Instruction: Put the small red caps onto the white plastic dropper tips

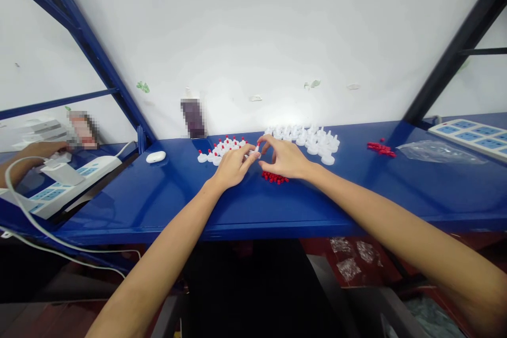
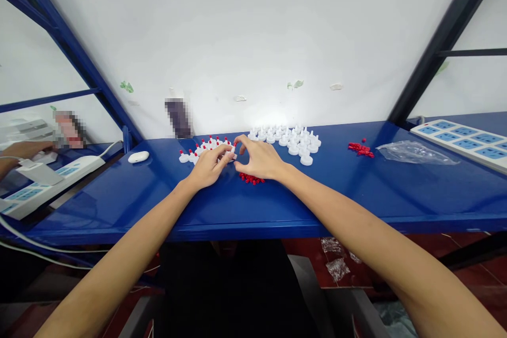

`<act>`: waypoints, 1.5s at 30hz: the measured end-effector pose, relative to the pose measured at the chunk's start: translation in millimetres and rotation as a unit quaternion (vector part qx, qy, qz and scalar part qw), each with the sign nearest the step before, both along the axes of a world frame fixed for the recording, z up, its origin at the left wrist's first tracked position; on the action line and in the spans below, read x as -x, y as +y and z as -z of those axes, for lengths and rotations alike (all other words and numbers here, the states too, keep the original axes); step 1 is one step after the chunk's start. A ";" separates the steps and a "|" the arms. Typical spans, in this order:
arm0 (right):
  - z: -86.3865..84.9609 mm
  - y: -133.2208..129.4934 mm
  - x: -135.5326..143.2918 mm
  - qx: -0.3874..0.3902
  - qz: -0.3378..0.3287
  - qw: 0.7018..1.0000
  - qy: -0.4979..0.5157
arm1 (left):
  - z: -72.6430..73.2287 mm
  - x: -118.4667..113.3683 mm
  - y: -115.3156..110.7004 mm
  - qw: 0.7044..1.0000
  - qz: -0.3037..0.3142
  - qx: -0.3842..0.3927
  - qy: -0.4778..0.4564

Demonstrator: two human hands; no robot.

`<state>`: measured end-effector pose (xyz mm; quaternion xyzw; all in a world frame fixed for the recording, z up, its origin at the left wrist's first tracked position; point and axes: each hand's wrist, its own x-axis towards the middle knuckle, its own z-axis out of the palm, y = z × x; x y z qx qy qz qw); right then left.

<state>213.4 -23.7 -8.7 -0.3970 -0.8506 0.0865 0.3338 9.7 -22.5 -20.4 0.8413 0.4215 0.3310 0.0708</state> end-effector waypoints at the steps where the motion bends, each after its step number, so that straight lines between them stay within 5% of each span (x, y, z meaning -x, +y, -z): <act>1: 1.6 0.6 0.9 -0.014 0.006 1.000 -0.007 | -0.7 -0.5 -0.8 1.000 0.005 0.004 -0.001; 7: 6.0 4.7 3.9 -0.042 0.009 0.999 0.012 | -5.7 -2.4 -6.1 0.998 0.055 0.000 -0.008; 14: 5.3 7.5 0.2 -0.060 -0.004 0.998 -0.007 | 0.4 -2.0 -2.1 0.999 0.023 -0.040 0.009; 21: 5.5 6.6 0.9 -0.103 -0.101 0.988 -0.052 | -1.5 -2.1 -5.0 0.997 0.033 -0.037 0.062; 32: -10.6 -9.1 3.0 -0.047 -0.132 0.988 0.070 | 1.7 -2.2 -5.9 0.986 0.100 -0.089 0.100; 37: -8.7 -8.5 2.7 0.017 -0.137 0.986 0.091 | 3.0 -1.5 -4.4 0.986 0.082 -0.084 0.119; 45: 6.1 6.7 1.0 -0.016 -0.129 0.989 0.075 | 2.8 3.7 1.8 0.997 0.033 -0.052 0.035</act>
